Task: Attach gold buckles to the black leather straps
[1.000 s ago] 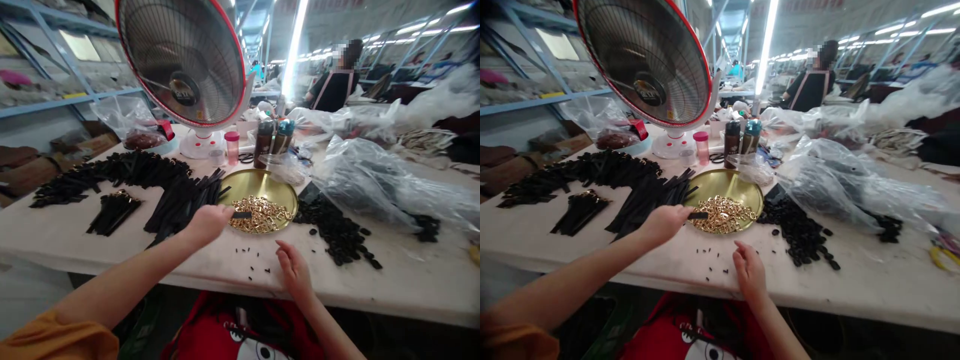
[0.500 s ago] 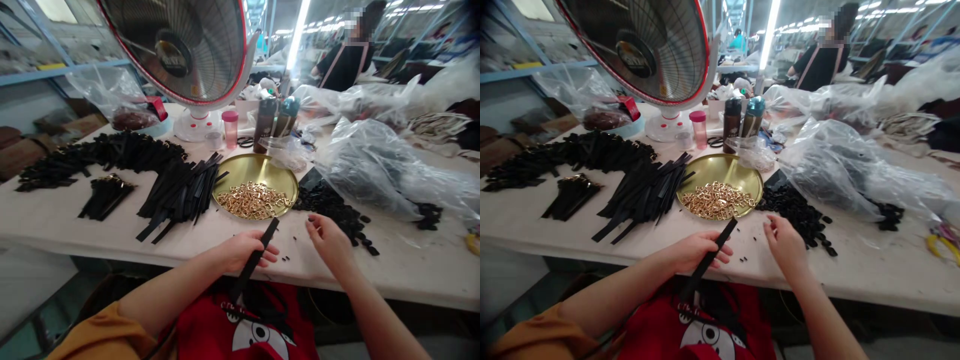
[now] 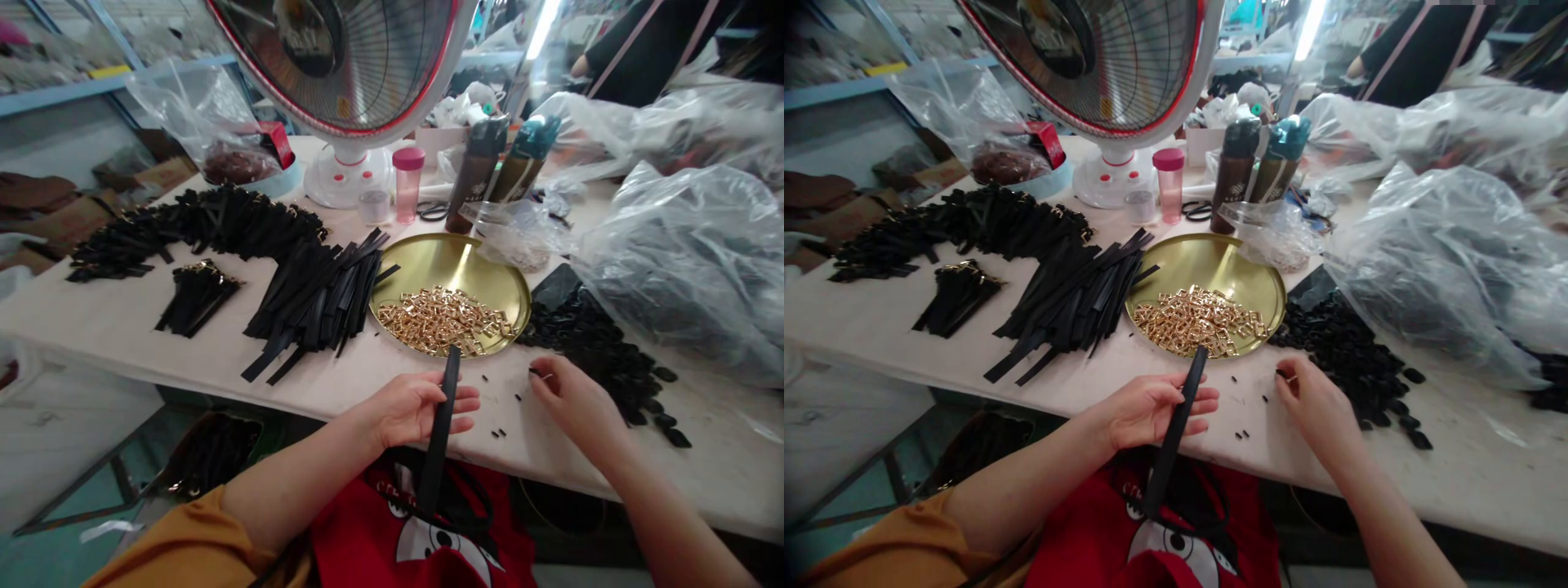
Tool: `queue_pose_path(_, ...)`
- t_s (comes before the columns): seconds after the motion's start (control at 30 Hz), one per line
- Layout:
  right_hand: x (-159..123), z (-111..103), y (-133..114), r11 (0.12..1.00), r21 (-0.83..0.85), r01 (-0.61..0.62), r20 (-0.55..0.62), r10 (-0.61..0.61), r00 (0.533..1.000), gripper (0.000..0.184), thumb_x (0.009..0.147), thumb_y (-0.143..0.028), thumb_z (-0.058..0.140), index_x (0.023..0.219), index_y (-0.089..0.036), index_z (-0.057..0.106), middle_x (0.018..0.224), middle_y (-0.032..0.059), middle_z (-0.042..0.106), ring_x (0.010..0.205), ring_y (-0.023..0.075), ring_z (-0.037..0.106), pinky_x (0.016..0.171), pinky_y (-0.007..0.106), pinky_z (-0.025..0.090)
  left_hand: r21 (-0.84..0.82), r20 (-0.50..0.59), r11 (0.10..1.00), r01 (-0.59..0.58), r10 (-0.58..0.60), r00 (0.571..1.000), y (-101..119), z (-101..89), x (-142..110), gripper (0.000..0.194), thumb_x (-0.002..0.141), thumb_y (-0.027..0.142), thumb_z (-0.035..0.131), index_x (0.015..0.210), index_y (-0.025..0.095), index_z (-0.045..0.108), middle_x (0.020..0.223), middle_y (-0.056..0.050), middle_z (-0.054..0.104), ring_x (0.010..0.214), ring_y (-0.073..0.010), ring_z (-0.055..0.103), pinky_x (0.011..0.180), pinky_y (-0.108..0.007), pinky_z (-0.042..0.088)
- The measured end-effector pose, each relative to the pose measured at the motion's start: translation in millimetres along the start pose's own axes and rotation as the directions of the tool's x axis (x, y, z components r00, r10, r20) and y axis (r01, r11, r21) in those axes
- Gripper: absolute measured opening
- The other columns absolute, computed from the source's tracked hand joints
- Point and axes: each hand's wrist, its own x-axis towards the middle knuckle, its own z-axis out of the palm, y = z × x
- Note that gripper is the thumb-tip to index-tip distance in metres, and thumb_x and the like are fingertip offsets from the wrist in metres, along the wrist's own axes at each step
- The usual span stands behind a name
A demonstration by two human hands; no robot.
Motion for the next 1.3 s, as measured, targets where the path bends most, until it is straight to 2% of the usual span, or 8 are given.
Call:
queue_pose_path(0.07,-11.8,3.0,-15.7,0.92,0.377,-0.108,0.087,0.081,0.993,0.033,0.076,-0.038,0.052,0.102,-0.019,0.056,0.081,0.0054,0.063,0.068,0.0179,0.059,0.064,0.032,0.046,0.012,0.008,1.0,0.005,-0.005,1.0,0.1,-0.1,-0.7,0.036,0.068,-0.002,0.041,0.1,0.011,0.049,0.098,-0.01,0.06,0.091,-0.0167,0.059,0.083,-0.034,0.044)
queue_pose_path(0.2,-30.0,11.0,-49.5,0.49,0.805,-0.335,0.292,0.164,0.942,0.035,0.071,-0.041,0.061,0.099,-0.021,0.06,0.082,0.0032,0.064,0.067,0.0146,0.059,0.068,0.031,0.049,0.185,-0.044,0.983,-0.015,0.024,0.999,0.3,1.9,-5.6,0.028,0.075,0.005,0.041,0.1,0.013,0.049,0.087,-0.007,0.061,0.072,-0.0119,0.061,0.065,-0.025,0.047)
queue_pose_path(0.37,-32.1,13.8,-76.2,-0.073,0.921,-0.382,0.386,0.291,0.875,0.024,0.059,-0.034,0.074,0.074,-0.022,0.06,0.074,-0.0026,0.064,0.058,0.0079,0.057,0.058,0.021,0.051,0.604,0.026,0.78,-0.166,0.188,0.982,-4.2,-1.0,-15.6,0.02,0.083,0.024,0.041,0.096,0.012,0.051,0.058,0.003,0.051,0.041,-0.0036,0.043,0.041,-0.014,0.033)
queue_pose_path(0.5,-35.3,13.8,-90.5,-0.25,0.896,-0.367,0.431,0.297,0.852,0.024,0.061,-0.035,0.074,0.073,-0.02,0.06,0.07,-0.0039,0.063,0.058,0.0064,0.057,0.056,0.018,0.05,0.819,0.132,0.507,-0.268,0.288,0.949,-13.6,-3.7,-22.0,0.024,0.083,0.034,0.04,0.087,0.013,0.051,0.052,0.006,0.045,0.041,-0.0048,0.039,0.04,-0.015,0.031)
queue_pose_path(0.83,-60.4,13.1,-103.6,0.003,0.94,-0.34,0.325,0.289,0.901,0.033,0.06,-0.033,0.073,0.09,-0.021,0.064,0.073,-0.0018,0.064,0.057,0.0077,0.056,0.06,0.022,0.05,0.97,0.205,0.036,-0.241,0.416,0.886,-24.1,3.6,-30.2,0.029,0.085,0.034,0.032,0.08,0.015,0.053,0.062,0.002,0.053,0.052,-0.0096,0.048,0.05,-0.019,0.034)
queue_pose_path(0.93,-64.6,11.3,-100.4,0.234,0.918,-0.322,0.258,0.267,0.929,0.033,0.064,-0.036,0.069,0.093,-0.02,0.064,0.079,0.0014,0.066,0.062,0.0114,0.058,0.065,0.028,0.05,0.965,0.262,-0.134,-0.226,0.441,0.858,-22.8,3.7,-31.5,0.029,0.085,0.032,0.034,0.081,0.016,0.057,0.067,0.0,0.057,0.062,-0.0121,0.051,0.056,-0.02,0.035)
queue_pose_path(1.13,-68.4,9.1,-92.5,0.699,0.707,-0.107,0.107,0.044,0.993,0.023,0.071,-0.033,0.061,0.089,-0.021,0.067,0.079,0.0039,0.067,0.075,0.0184,0.061,0.073,0.033,0.047,0.908,0.265,-0.406,-0.103,0.366,0.892,-16.9,3.8,-36.9,0.03,0.084,0.032,0.036,0.078,0.017,0.061,0.072,-0.004,0.062,0.063,-0.0155,0.053,0.054,-0.023,0.033)
queue_pose_path(1.3,-67.5,8.3,-84.2,0.71,0.688,-0.152,0.207,0.008,0.978,0.023,0.072,-0.032,0.059,0.09,-0.02,0.066,0.075,0.0033,0.068,0.07,0.0175,0.061,0.069,0.032,0.048,0.904,0.28,-0.407,-0.133,0.325,0.903,-19.3,4.9,-31.4,0.031,0.085,0.033,0.035,0.078,0.017,0.061,0.069,-0.004,0.061,0.061,-0.0157,0.053,0.054,-0.023,0.033)
